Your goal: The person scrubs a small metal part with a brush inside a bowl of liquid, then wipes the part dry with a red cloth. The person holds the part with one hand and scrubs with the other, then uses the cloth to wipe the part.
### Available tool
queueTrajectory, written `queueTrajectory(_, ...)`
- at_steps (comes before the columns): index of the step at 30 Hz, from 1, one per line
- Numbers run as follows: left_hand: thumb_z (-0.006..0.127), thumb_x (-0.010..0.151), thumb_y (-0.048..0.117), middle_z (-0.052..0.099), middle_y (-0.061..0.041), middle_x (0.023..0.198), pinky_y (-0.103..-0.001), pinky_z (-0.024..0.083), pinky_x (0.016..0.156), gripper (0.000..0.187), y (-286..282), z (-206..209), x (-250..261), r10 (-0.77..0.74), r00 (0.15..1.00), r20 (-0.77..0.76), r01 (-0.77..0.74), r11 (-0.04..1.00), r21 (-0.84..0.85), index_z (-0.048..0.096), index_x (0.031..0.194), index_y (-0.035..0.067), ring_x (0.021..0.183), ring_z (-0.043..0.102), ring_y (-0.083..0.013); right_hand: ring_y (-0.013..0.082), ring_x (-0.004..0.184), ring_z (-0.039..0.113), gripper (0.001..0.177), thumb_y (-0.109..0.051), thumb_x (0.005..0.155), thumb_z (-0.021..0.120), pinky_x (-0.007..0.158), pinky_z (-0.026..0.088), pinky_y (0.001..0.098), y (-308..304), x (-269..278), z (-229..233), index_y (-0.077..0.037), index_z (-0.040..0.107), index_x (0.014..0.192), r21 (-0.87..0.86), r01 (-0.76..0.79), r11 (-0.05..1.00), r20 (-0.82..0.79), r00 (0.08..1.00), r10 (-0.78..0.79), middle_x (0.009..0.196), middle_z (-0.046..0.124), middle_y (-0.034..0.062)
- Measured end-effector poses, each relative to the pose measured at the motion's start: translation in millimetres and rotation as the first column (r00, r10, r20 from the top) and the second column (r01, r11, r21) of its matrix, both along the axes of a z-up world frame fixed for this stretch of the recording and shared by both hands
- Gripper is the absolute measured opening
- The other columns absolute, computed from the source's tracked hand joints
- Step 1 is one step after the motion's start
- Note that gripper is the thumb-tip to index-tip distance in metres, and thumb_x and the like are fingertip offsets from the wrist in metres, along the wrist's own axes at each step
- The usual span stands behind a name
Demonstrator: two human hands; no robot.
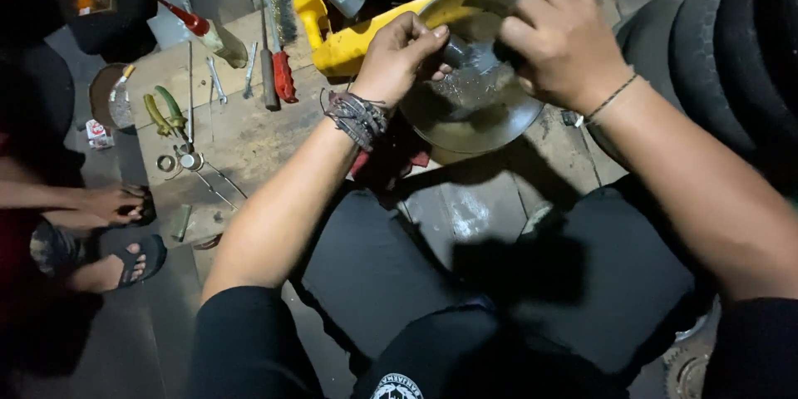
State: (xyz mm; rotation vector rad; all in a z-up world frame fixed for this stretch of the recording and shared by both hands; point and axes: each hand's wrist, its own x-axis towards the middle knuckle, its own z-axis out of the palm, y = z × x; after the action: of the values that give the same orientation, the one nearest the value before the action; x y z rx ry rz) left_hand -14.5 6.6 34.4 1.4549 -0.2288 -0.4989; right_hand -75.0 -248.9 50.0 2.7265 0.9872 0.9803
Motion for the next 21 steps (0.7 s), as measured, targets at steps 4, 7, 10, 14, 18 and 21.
queueTrajectory(4, 0.069, 0.093, 0.019, 0.065, -0.013, 0.079, -0.026, 0.067, 0.057, 0.029, 3.4, -0.7, -2.6, 0.014, 1.0, 0.017, -0.014, 0.999, -0.037, 0.044, 0.081, 0.012, 0.064, 0.075, -0.0205, 0.0254, 0.087, 0.048, 0.02, -0.006, 0.085, 0.068, 0.079, 0.037, 0.0371, -6.9, -1.4, 4.8, -0.013, 0.054, 0.096, -0.061, 0.045, 0.997, 0.07, 0.997, -0.04, 0.091, 0.053, 0.0055)
queueTrajectory(7, 0.069, 0.094, 0.02, 0.064, -0.009, 0.082, -0.027, 0.069, 0.062, 0.028, -2.6, -0.6, -6.7, -0.011, 1.0, -0.004, 0.011, 1.0, -0.002, 0.046, 0.078, 0.011, 0.073, 0.076, -0.0221, 0.0291, 0.088, 0.047, 0.018, -0.009, 0.08, 0.064, 0.079, 0.038, 0.0411, 4.1, -4.1, 10.3, -0.006, 0.053, 0.094, 0.067, 0.0, 0.998, 0.051, 0.999, -0.003, 0.09, 0.054, 0.0109)
queueTrajectory(10, 0.071, 0.092, 0.02, 0.063, -0.009, 0.074, -0.028, 0.066, 0.059, 0.029, -7.9, -3.5, -6.7, -0.012, 1.0, -0.007, 0.012, 0.999, 0.032, 0.048, 0.077, 0.011, 0.065, 0.073, -0.0186, 0.0258, 0.089, 0.053, 0.013, -0.003, 0.099, 0.067, 0.08, 0.04, 0.0384, 15.0, -3.5, 11.8, -0.011, 0.057, 0.097, 0.038, -0.019, 0.999, 0.127, 0.992, 0.014, 0.094, 0.063, 0.0067)
queueTrajectory(14, 0.071, 0.092, 0.021, 0.065, -0.014, 0.078, -0.027, 0.065, 0.058, 0.031, -3.0, -2.0, -2.7, 0.016, 0.995, -0.097, -0.014, 1.0, 0.015, 0.045, 0.078, 0.011, 0.065, 0.073, -0.0202, 0.0249, 0.085, 0.05, 0.017, 0.003, 0.091, 0.062, 0.078, 0.04, 0.0371, 5.0, 3.0, 8.2, -0.013, 0.056, 0.094, -0.056, -0.007, 0.998, 0.092, 0.996, 0.012, 0.088, 0.055, 0.0048)
queueTrajectory(18, 0.07, 0.093, 0.019, 0.072, -0.02, 0.085, -0.026, 0.067, 0.059, 0.03, -2.8, 4.7, -7.8, 0.018, 0.978, -0.209, -0.002, 0.997, 0.077, 0.045, 0.079, 0.011, 0.067, 0.076, -0.0209, 0.0266, 0.09, 0.053, 0.015, 0.002, 0.099, 0.063, 0.087, 0.042, 0.0389, -6.5, -0.7, 16.5, -0.012, 0.062, 0.102, -0.048, -0.012, 0.999, 0.122, 0.992, 0.018, 0.092, 0.057, 0.0055)
queueTrajectory(21, 0.07, 0.092, 0.017, 0.069, -0.018, 0.074, -0.03, 0.069, 0.06, 0.027, -6.5, 3.6, -12.8, -0.042, 0.986, -0.159, 0.049, 0.998, 0.038, 0.047, 0.079, 0.009, 0.066, 0.077, -0.0252, 0.0258, 0.091, 0.06, 0.017, -0.007, 0.098, 0.071, 0.089, 0.044, 0.0402, 12.5, -2.9, 19.3, -0.015, 0.059, 0.089, -0.01, -0.088, 0.996, 0.175, 0.981, 0.089, 0.096, 0.069, 0.0044)
